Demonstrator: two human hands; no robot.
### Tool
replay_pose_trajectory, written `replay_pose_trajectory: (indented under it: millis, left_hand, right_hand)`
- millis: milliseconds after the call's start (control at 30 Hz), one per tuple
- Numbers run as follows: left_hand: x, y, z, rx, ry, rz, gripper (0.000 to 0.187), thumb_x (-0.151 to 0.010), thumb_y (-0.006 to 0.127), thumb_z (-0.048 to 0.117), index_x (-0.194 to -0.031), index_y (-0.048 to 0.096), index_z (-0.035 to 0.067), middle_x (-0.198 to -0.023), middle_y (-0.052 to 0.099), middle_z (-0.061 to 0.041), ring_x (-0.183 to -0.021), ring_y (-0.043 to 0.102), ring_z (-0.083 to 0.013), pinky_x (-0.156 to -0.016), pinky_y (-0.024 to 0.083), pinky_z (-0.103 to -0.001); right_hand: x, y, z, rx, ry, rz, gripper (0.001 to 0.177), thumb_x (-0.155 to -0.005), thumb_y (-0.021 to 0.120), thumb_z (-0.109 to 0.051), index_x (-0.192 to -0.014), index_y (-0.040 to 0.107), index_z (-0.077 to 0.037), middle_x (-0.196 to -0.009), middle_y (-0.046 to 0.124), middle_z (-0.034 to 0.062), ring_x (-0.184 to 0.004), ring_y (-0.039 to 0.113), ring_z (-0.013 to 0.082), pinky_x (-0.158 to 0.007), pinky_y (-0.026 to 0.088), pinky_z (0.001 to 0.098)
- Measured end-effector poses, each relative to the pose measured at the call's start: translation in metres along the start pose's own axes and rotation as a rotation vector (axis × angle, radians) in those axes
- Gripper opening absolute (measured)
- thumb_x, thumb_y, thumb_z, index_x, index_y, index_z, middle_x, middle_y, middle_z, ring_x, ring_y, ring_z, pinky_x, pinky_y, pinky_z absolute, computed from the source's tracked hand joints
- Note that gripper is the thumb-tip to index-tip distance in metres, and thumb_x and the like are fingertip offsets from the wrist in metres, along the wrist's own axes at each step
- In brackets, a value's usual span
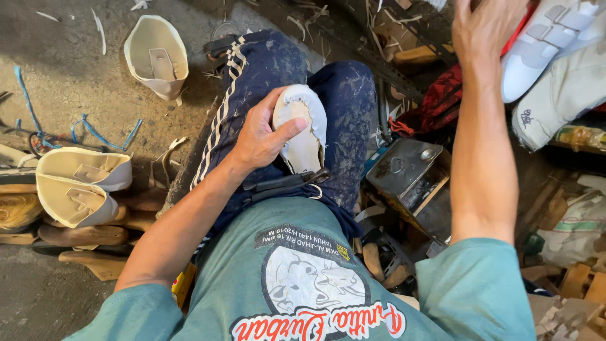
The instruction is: The person assembles a pair of shoes using pliers and a hammer to secure the leather upper to the shoe last and sole.
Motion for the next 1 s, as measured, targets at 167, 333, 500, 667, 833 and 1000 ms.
replay_pose_trajectory:
  millis: [167, 333, 500, 667, 833, 1000]
  left_hand:
    - [0.010, 0.012, 0.036, 0.154, 0.118, -0.091, 0.049, -0.088, 0.079, 0.025, -0.133, 0.065, 0.009, -0.108, 0.074, -0.008, -0.103, 0.067, -0.0110, -0.103, 0.051, -0.038]
    - [0.038, 0.025, 0.068, 0.065, 0.254, -0.240, 0.047, -0.088, 0.081, 0.023, -0.129, 0.068, 0.005, -0.117, 0.075, -0.012, -0.114, 0.069, -0.0236, -0.110, 0.047, -0.046]
    - [0.074, 0.047, 0.101, -0.052, 0.458, -0.401, 0.037, -0.093, 0.077, 0.020, -0.124, 0.069, 0.002, -0.124, 0.073, -0.014, -0.125, 0.067, -0.0332, -0.119, 0.037, -0.050]
    - [0.078, 0.055, 0.120, -0.207, 0.530, -0.395, 0.041, -0.094, 0.077, 0.018, -0.130, 0.066, 0.002, -0.129, 0.070, -0.016, -0.125, 0.067, -0.0344, -0.116, 0.042, -0.050]
    - [0.024, 0.065, 0.078, -0.338, 0.203, -0.285, 0.045, -0.091, 0.070, 0.019, -0.134, 0.060, 0.010, -0.119, 0.071, -0.010, -0.108, 0.067, -0.0266, -0.097, 0.050, -0.043]
    - [-0.021, 0.066, 0.053, -0.465, 0.088, -0.162, 0.048, -0.086, 0.065, 0.027, -0.132, 0.056, 0.016, -0.122, 0.068, -0.004, -0.099, 0.065, -0.0199, -0.087, 0.050, -0.034]
  right_hand:
    - [0.090, -0.083, -0.148, -0.532, -0.080, -0.169, 0.011, -0.098, 0.068, -0.022, -0.101, 0.072, -0.012, -0.097, 0.070, 0.0114, -0.093, 0.062, 0.0348, -0.080, 0.046, 0.0475]
    - [0.214, -0.096, -0.239, -0.633, 0.047, -0.287, 0.047, -0.092, 0.068, -0.053, -0.114, 0.070, -0.011, -0.136, 0.058, 0.0155, -0.130, 0.052, 0.0400, -0.106, 0.039, 0.0546]
    - [0.248, -0.095, -0.250, -0.734, 0.136, -0.161, 0.035, -0.088, 0.080, -0.036, -0.094, 0.068, -0.004, -0.125, 0.065, 0.0145, -0.131, 0.054, 0.0376, -0.113, 0.032, 0.0582]
    - [0.247, -0.121, -0.233, -1.031, 0.133, -0.101, 0.016, -0.087, 0.079, -0.013, -0.100, 0.072, -0.008, -0.107, 0.078, 0.0038, -0.102, 0.076, 0.0242, -0.097, 0.058, 0.0421]
    - [0.246, -0.208, -0.163, -1.110, 0.373, 0.163, 0.020, -0.089, 0.077, -0.016, -0.101, 0.067, -0.003, -0.093, 0.074, 0.0127, -0.082, 0.075, 0.0265, -0.072, 0.061, 0.0349]
    - [0.263, -0.132, -0.153, -1.843, 0.838, 0.238, 0.062, -0.088, 0.081, -0.053, -0.129, 0.057, -0.014, -0.129, 0.063, 0.0086, -0.116, 0.067, 0.0219, -0.102, 0.060, 0.0323]
Point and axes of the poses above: each hand's wrist, its own x-axis away from the middle knuckle, its own y-axis out of the palm, z = x × y, the point moved 6 cm from there along -x, towards the middle knuckle
